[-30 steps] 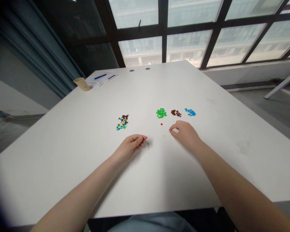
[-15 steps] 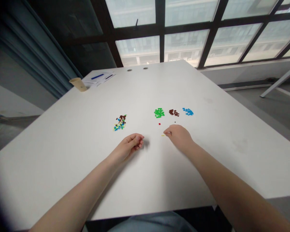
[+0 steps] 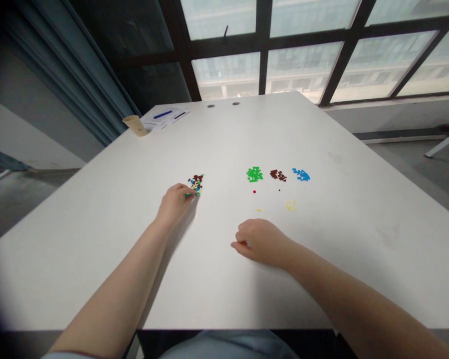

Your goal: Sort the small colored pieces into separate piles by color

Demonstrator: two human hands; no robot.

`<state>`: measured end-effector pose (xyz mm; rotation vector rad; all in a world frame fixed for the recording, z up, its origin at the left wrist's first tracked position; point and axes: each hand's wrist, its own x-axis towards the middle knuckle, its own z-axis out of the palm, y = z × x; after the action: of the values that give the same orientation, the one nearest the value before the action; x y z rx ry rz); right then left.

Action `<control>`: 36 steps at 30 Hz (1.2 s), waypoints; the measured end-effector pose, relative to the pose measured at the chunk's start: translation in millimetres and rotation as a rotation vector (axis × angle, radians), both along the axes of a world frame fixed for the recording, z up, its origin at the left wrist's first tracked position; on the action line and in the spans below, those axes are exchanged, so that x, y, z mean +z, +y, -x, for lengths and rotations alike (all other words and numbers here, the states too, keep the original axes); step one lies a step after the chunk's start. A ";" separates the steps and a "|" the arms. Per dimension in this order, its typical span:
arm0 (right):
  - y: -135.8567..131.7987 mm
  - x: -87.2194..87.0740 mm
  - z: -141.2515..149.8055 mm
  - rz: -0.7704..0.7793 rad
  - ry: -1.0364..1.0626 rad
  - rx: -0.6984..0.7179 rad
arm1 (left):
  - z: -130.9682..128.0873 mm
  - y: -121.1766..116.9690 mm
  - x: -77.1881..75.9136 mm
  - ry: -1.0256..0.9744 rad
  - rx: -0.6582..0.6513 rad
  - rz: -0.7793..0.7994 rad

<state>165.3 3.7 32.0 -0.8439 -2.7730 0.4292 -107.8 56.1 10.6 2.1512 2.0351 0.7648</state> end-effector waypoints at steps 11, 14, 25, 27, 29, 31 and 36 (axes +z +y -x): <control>2.3 5.9 -2.8 0.003 0.010 -0.032 | -4.6 1.5 -0.6 0.246 0.036 0.048; 3.1 4.9 -2.9 0.004 0.022 -0.037 | -7.8 -0.2 2.0 0.306 0.039 0.058; 4.2 1.0 -2.8 -0.005 0.028 -0.039 | -12.8 1.0 3.3 -0.047 0.006 -0.017; 4.4 1.2 -3.4 -0.013 0.039 -0.037 | -20.4 -1.9 5.5 -0.228 -0.023 -0.014; 5.0 0.8 -3.7 -0.031 0.059 -0.048 | -33.4 -8.7 9.6 -0.563 -0.050 0.080; 5.9 0.1 -3.6 -0.062 0.091 -0.077 | -50.1 -19.3 15.0 -1.123 -0.062 0.290; 7.9 -1.1 -3.5 -0.108 0.180 -0.155 | -85.7 -47.9 26.9 -2.016 -0.012 0.770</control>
<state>168.8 11.6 30.9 -0.9367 -2.5204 0.3089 -22.1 8.2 37.5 0.2510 0.7641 1.0497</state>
